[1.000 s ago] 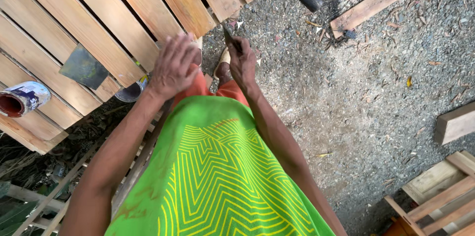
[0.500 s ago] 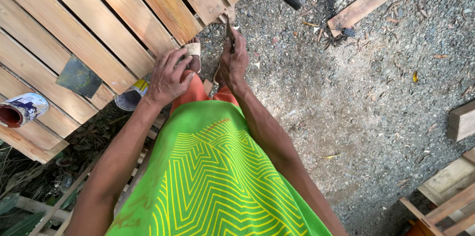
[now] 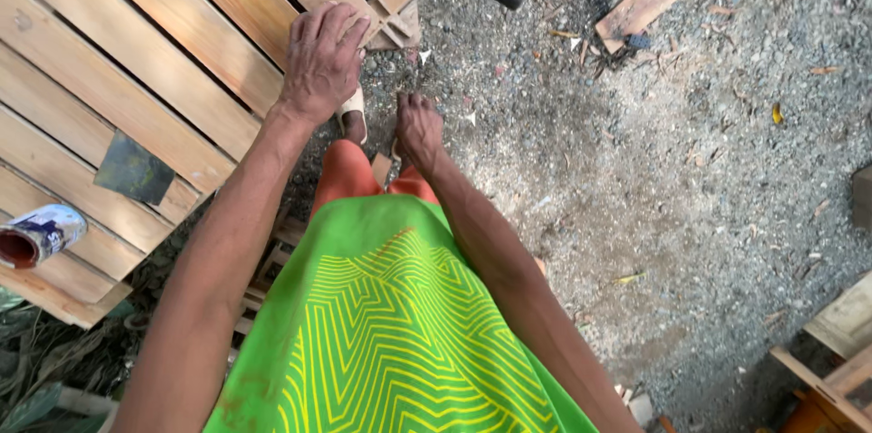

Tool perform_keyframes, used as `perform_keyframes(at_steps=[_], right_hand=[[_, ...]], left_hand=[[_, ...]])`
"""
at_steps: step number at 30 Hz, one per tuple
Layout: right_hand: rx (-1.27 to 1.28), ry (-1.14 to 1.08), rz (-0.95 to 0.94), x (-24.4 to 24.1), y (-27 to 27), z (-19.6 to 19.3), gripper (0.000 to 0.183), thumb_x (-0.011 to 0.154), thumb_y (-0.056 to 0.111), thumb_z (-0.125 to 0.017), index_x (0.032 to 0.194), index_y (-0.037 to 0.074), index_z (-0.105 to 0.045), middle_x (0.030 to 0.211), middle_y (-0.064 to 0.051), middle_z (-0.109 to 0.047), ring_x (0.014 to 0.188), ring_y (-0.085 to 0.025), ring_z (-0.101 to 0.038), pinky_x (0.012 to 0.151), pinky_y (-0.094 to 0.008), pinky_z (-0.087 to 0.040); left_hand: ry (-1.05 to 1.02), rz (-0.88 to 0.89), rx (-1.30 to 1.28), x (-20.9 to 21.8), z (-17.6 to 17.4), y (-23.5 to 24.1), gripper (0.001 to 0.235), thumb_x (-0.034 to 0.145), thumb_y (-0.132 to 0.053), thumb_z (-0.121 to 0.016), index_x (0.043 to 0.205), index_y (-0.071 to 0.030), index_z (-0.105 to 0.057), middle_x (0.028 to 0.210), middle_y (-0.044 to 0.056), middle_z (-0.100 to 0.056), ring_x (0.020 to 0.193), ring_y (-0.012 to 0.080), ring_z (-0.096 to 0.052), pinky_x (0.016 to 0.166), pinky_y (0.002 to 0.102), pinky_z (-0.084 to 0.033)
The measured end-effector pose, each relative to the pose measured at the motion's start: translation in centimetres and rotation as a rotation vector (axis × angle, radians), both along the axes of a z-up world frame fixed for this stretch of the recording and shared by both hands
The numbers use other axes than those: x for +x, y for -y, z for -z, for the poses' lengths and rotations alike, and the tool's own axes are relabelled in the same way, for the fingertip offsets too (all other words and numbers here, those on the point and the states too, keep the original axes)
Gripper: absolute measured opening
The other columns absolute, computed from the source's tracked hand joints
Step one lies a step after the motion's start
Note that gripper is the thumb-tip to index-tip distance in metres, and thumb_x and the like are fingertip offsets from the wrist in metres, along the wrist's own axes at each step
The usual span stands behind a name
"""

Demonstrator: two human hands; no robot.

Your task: The person hammers nails into a wooden slatted structure using a hammer. They then smooth the wood surface with a sanding block and apply a reddish-brown finish to the wood using a small metal scraper to spread the substance from a can.

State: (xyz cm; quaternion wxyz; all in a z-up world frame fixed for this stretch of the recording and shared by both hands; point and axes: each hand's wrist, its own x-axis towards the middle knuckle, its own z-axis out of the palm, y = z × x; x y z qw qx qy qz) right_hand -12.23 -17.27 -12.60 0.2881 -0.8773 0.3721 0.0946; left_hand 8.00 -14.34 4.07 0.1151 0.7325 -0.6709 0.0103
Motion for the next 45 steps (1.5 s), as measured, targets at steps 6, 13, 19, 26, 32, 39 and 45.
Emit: perform_keyframes(at_steps=[6, 13, 19, 26, 32, 39, 45], right_hand=[[0.025, 0.145, 0.273, -0.7, 0.1, -1.7, 0.042, 0.094, 0.007, -0.057, 0.136, 0.012, -0.058, 0.121, -0.017, -0.068, 0.108, -0.038, -0.067, 0.088, -0.047, -0.056], [0.18, 0.502, 0.583, 2.4, 1.6, -4.2, 0.039, 0.096, 0.013, -0.058, 0.134, 0.006, -0.06, 0.114, -0.021, -0.07, 0.09, -0.038, -0.071, 0.078, -0.047, -0.056], [0.793, 0.623, 0.977, 7.7, 6.5, -6.1, 0.036, 0.092, 0.011, -0.063, 0.123, -0.007, -0.066, 0.09, -0.018, -0.075, 0.073, -0.023, -0.068, 0.064, -0.036, -0.056], [0.961, 1.007, 1.089, 1.3, 8.0, -11.0, 0.041, 0.085, 0.008, -0.064, 0.124, -0.003, -0.064, 0.092, -0.012, -0.074, 0.07, -0.021, -0.074, 0.06, -0.035, -0.065], [0.723, 0.983, 0.975, -1.4, 8.1, -9.8, 0.033, 0.097, 0.012, -0.066, 0.126, -0.004, -0.063, 0.102, -0.011, -0.07, 0.085, -0.017, -0.066, 0.073, -0.031, -0.058], [-0.089, 0.804, 0.351, 1.9, 7.2, -10.7, 0.034, 0.106, 0.014, -0.059, 0.139, 0.009, -0.062, 0.131, -0.013, -0.066, 0.115, -0.033, -0.062, 0.099, -0.044, -0.051], [-0.445, 0.651, -0.044, 1.9, 8.5, -7.7, 0.049, 0.09, 0.011, -0.062, 0.138, 0.017, -0.064, 0.144, -0.016, -0.057, 0.124, -0.04, -0.055, 0.101, -0.054, -0.047]], left_hand=[[-0.073, 0.092, 0.109, 1.5, 2.2, 2.0, 0.044, 0.091, -0.018, -0.08, 0.132, -0.006, -0.068, 0.134, 0.016, -0.057, 0.129, 0.0328, -0.051, 0.113, 0.05, -0.039], [0.26, 0.303, 0.149, 1.1, 0.4, 0.9, 0.043, 0.093, -0.011, -0.075, 0.135, -0.004, -0.069, 0.153, 0.01, -0.053, 0.146, 0.0263, -0.043, 0.127, 0.036, -0.035], [0.107, 0.518, 0.571, -1.3, -1.8, -3.7, 0.021, 0.081, -0.019, -0.072, 0.099, -0.008, -0.076, 0.108, 0.01, -0.074, 0.133, 0.0321, -0.055, 0.121, 0.05, -0.034], [-0.356, -0.044, 0.31, -6.8, 0.9, -13.7, 0.025, 0.084, -0.021, -0.073, 0.105, -0.009, -0.073, 0.113, 0.008, -0.072, 0.116, 0.0269, -0.063, 0.11, 0.051, -0.04], [-0.535, -0.534, 0.257, -9.8, 6.5, -21.8, 0.03, 0.087, -0.025, -0.073, 0.11, -0.007, -0.074, 0.118, 0.014, -0.07, 0.11, 0.0338, -0.065, 0.096, 0.047, -0.049], [-0.597, -1.059, 0.592, -10.3, 6.0, -29.9, 0.03, 0.078, -0.037, -0.075, 0.094, -0.011, -0.079, 0.097, 0.015, -0.075, 0.094, 0.0355, -0.071, 0.082, 0.049, -0.055], [-0.654, -1.355, 0.655, -14.0, 3.0, -30.6, 0.056, 0.107, -0.055, -0.061, 0.089, -0.005, -0.079, 0.087, 0.017, -0.076, 0.086, 0.0367, -0.073, 0.08, 0.049, -0.056]])
